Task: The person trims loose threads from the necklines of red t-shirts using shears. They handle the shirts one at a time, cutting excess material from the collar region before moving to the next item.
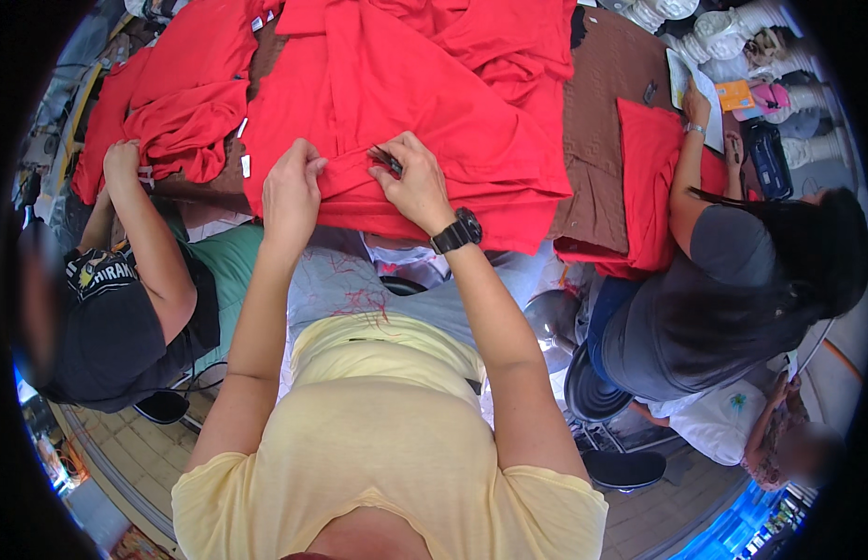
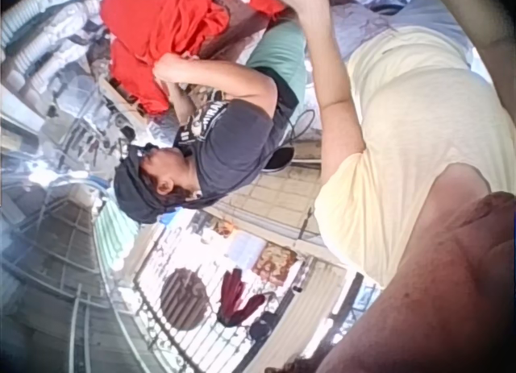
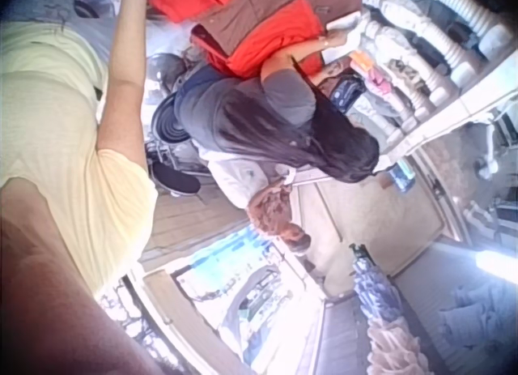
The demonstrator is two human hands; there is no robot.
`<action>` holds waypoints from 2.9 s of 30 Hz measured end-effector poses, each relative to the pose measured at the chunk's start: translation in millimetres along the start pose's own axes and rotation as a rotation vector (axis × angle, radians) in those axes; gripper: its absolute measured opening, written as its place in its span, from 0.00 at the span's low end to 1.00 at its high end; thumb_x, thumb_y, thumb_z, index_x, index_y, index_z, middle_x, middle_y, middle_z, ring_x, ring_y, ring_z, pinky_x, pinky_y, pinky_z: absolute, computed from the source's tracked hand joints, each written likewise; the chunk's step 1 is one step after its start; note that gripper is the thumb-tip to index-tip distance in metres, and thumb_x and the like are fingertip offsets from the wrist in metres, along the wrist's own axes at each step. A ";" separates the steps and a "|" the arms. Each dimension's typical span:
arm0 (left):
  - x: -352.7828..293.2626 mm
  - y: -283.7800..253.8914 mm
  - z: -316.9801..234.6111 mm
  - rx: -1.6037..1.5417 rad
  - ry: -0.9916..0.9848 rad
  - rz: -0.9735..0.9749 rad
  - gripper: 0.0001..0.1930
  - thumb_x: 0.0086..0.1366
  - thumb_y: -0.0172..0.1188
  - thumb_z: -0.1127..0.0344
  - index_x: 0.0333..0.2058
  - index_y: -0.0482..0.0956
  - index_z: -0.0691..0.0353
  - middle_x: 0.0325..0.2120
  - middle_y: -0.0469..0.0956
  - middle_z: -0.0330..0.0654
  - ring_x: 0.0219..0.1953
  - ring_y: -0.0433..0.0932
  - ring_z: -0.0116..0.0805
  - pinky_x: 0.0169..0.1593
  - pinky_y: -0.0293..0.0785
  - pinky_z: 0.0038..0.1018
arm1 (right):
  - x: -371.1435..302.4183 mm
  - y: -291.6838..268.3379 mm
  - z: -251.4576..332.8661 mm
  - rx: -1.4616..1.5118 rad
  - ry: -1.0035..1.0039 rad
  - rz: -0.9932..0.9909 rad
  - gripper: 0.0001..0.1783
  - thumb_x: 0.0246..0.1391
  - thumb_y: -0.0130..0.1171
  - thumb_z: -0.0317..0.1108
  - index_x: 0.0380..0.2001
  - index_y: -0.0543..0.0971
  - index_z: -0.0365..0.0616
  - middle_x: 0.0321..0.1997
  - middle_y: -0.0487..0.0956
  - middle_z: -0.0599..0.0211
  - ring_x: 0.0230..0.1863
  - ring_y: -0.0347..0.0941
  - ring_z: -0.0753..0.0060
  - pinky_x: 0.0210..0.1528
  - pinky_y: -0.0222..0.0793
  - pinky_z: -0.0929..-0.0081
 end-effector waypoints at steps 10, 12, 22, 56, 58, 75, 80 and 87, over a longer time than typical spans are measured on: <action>8.3 30.0 -19.2 0.138 0.212 0.127 0.06 0.63 0.63 0.68 0.34 0.79 0.63 0.34 0.76 0.49 0.36 0.80 0.55 0.38 0.76 0.46 | -0.8 2.2 0.6 0.005 -0.007 0.005 0.14 0.48 0.69 0.25 0.40 0.84 0.38 0.39 0.79 0.59 0.43 0.79 0.57 0.46 0.74 0.66; 16.3 36.0 -12.8 0.158 0.181 0.167 0.07 0.63 0.63 0.67 0.32 0.77 0.64 0.34 0.76 0.49 0.36 0.80 0.55 0.38 0.76 0.47 | 0.0 2.4 0.0 0.003 -0.007 0.009 0.14 0.48 0.69 0.25 0.40 0.84 0.38 0.39 0.79 0.59 0.43 0.79 0.57 0.46 0.74 0.66; 14.5 29.5 -2.5 -0.103 0.193 0.196 0.07 0.67 0.59 0.72 0.36 0.72 0.70 0.34 0.76 0.57 0.38 0.77 0.63 0.39 0.72 0.48 | -0.1 3.2 1.0 0.012 -0.004 0.018 0.12 0.50 0.69 0.24 0.40 0.84 0.38 0.38 0.79 0.61 0.42 0.80 0.64 0.45 0.74 0.71; -31.4 2.2 1.8 -0.405 0.160 0.313 0.04 0.67 0.59 0.72 0.34 0.76 0.67 0.37 0.80 0.46 0.44 0.76 0.42 0.50 0.71 0.33 | -40.2 73.9 -10.7 0.775 0.719 0.319 0.29 0.70 0.46 0.55 0.21 0.72 0.44 0.14 0.60 0.80 0.13 0.54 0.84 0.16 0.48 0.79; -46.2 -20.4 -7.6 -0.309 0.174 0.469 0.05 0.65 0.61 0.71 0.33 0.77 0.67 0.37 0.79 0.47 0.44 0.75 0.46 0.51 0.70 0.35 | -34.3 38.6 8.2 0.684 0.692 0.246 0.29 0.70 0.46 0.55 0.22 0.73 0.43 0.14 0.60 0.81 0.15 0.55 0.84 0.18 0.50 0.79; 10.3 -24.9 17.5 -0.579 0.115 0.091 0.14 0.65 0.49 0.86 0.44 0.79 0.68 0.38 0.79 0.41 0.45 0.78 0.26 0.53 0.70 0.22 | 88.5 -70.5 52.9 -0.284 -0.012 0.054 0.17 0.61 0.63 0.44 0.35 0.82 0.39 0.25 0.80 0.55 0.28 0.77 0.54 0.33 0.68 0.63; 6.2 -5.5 25.2 -0.927 -0.091 0.233 0.29 0.62 0.46 0.88 0.63 0.72 0.66 0.52 0.77 0.38 0.51 0.78 0.27 0.54 0.71 0.21 | 97.0 -77.8 68.6 -0.238 -0.164 -0.122 0.14 0.59 0.65 0.40 0.33 0.81 0.38 0.27 0.81 0.56 0.30 0.79 0.54 0.35 0.71 0.62; -19.5 -1.4 32.0 -1.381 -0.210 0.209 0.40 0.57 0.46 0.88 0.71 0.54 0.70 0.67 0.63 0.48 0.60 0.73 0.30 0.55 0.72 0.21 | 18.0 -5.0 104.3 0.008 -0.120 0.133 0.10 0.53 0.67 0.34 0.33 0.82 0.38 0.33 0.83 0.56 0.35 0.82 0.59 0.39 0.75 0.67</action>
Point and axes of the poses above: each hand's wrist, its own x-axis towards the middle knuckle, its own y-axis out of the palm, z = x × y, the point moved 10 cm from there along x, towards the middle knuckle
